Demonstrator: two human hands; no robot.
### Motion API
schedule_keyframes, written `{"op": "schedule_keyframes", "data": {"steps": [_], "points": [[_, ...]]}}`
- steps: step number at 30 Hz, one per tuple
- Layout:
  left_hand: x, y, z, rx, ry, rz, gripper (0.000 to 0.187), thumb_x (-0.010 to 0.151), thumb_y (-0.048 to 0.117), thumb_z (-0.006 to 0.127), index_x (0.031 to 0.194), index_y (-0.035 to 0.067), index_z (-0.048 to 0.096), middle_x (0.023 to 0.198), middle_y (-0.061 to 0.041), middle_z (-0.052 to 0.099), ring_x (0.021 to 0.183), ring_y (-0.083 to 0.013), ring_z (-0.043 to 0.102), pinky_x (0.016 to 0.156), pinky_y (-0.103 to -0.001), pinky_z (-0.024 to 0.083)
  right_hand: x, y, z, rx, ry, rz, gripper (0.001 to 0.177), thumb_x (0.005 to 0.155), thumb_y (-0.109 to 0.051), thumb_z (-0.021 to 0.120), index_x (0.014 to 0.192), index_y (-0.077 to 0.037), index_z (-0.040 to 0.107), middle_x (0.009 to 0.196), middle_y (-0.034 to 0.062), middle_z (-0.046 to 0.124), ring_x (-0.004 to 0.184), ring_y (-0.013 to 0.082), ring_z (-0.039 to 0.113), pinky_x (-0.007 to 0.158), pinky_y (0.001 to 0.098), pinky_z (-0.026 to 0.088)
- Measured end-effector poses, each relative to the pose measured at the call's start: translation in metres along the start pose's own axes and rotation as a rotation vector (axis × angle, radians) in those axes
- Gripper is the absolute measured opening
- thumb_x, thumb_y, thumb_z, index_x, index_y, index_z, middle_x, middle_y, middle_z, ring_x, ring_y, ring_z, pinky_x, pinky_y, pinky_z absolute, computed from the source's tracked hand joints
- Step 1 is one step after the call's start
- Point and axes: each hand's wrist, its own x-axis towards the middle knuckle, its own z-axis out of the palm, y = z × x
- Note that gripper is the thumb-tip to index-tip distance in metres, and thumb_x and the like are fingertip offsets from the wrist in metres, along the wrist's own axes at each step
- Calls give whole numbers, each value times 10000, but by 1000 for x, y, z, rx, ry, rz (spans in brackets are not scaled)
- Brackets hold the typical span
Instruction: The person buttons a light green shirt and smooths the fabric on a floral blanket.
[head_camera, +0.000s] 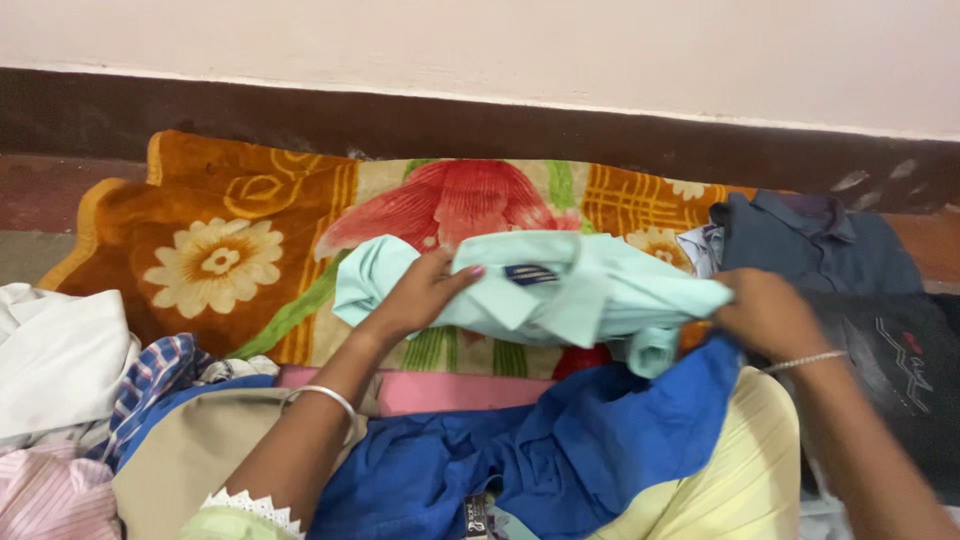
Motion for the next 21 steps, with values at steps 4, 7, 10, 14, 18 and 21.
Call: {"op": "schedule_keyframes", "data": {"steps": [4, 7, 10, 14, 18, 21], "points": [[16, 52, 24, 11, 43, 370, 395, 1008, 335, 629, 1072, -54, 641, 961, -213, 696, 905, -317, 701, 796, -412, 529, -29, 48, -41, -148, 90, 52, 443, 759, -189, 743, 1199, -186, 784, 1061, 191, 767, 986, 381, 736, 902, 474, 574], [29, 82, 49, 118, 143, 556, 471, 1032, 359, 626, 1185, -87, 626, 1042, -269, 693, 976, -421, 666, 850, -466, 502, -46, 73, -53, -227, 200, 85, 395, 808, -196, 723, 1197, -192, 794, 1054, 177, 767, 981, 388, 729, 881, 487, 573], [46, 104, 74, 164, 19, 302, 467, 996, 398, 612, 1051, -63, 657, 929, -270, 695, 923, -432, 670, 808, -489, 492, -48, 97, -48, -325, 280, 138, 316, 887, -231, 707, 1188, -193, 794, 1012, 155, 762, 971, 379, 726, 859, 487, 571], [60, 114, 108, 111, 11, 447, 472, 1022, 390, 603, 1012, -81, 640, 937, -288, 683, 929, -436, 658, 812, -492, 495, -50, 136, -40, -452, 272, 173, 246, 902, -281, 722, 1110, -168, 789, 995, 135, 756, 905, 331, 747, 864, 452, 590], [65, 123, 125, -67, -45, 439, 452, 1004, 374, 615, 1029, -77, 627, 909, -260, 678, 847, -382, 668, 764, -464, 510, -62, 168, -44, -392, 215, 86, 349, 799, -237, 724, 1137, -216, 803, 1050, 119, 755, 969, 335, 740, 849, 459, 588], [63, 137, 119, -72, -99, 373, 437, 1002, 373, 619, 990, -64, 640, 838, -228, 669, 764, -320, 636, 719, -427, 496, -66, 184, -42, -427, 112, 207, 323, 818, -222, 751, 1136, -213, 802, 1037, 126, 770, 947, 337, 752, 852, 462, 601]]}}
